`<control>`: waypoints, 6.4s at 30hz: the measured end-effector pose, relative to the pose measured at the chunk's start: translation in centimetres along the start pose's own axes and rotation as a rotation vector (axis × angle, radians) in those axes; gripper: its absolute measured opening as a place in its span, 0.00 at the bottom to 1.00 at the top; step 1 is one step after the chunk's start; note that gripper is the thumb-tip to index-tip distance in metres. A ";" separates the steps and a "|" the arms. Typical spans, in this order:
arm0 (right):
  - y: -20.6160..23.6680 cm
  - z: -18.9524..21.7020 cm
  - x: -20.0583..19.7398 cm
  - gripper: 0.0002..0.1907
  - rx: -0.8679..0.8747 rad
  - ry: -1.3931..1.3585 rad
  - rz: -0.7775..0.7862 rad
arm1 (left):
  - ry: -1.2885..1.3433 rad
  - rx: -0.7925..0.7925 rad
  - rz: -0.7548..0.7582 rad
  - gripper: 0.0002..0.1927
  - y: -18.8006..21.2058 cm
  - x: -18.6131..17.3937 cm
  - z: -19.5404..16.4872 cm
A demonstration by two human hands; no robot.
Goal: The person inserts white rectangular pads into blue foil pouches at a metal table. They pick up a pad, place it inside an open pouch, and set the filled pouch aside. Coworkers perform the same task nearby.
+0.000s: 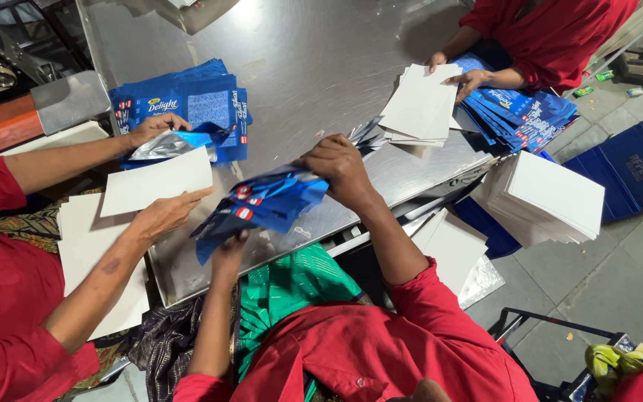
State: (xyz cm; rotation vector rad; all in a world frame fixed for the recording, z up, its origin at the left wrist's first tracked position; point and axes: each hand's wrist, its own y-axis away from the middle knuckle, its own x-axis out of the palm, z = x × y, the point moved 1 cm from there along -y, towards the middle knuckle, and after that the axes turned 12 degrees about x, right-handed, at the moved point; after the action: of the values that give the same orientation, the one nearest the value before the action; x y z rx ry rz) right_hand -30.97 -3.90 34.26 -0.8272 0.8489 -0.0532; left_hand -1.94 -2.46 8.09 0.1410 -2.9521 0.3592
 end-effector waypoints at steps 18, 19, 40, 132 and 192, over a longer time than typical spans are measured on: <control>-0.3 3.7 4.1 0.32 -0.036 0.054 0.438 | -0.193 0.284 0.131 0.22 3.1 -3.8 -1.4; -0.2 2.8 3.1 0.33 0.003 0.050 0.383 | -0.227 0.299 0.122 0.21 3.1 -3.8 -1.5; 27.9 -25.5 -14.2 0.20 1.642 0.545 0.383 | -0.226 0.104 0.042 0.14 2.4 -3.1 -2.3; 10.4 -14.1 12.6 0.20 0.880 -0.654 0.095 | 0.020 0.209 -0.039 0.15 -0.9 -4.4 2.0; 18.1 -10.8 10.7 0.39 1.219 -1.358 -0.194 | -0.049 -0.195 0.199 0.22 4.0 4.7 -0.4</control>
State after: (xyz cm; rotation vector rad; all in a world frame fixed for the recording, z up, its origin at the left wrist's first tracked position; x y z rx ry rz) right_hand -35.96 -1.86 11.19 0.3102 -0.5914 -0.1364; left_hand -6.92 1.18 8.39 -0.1713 -3.0361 0.0911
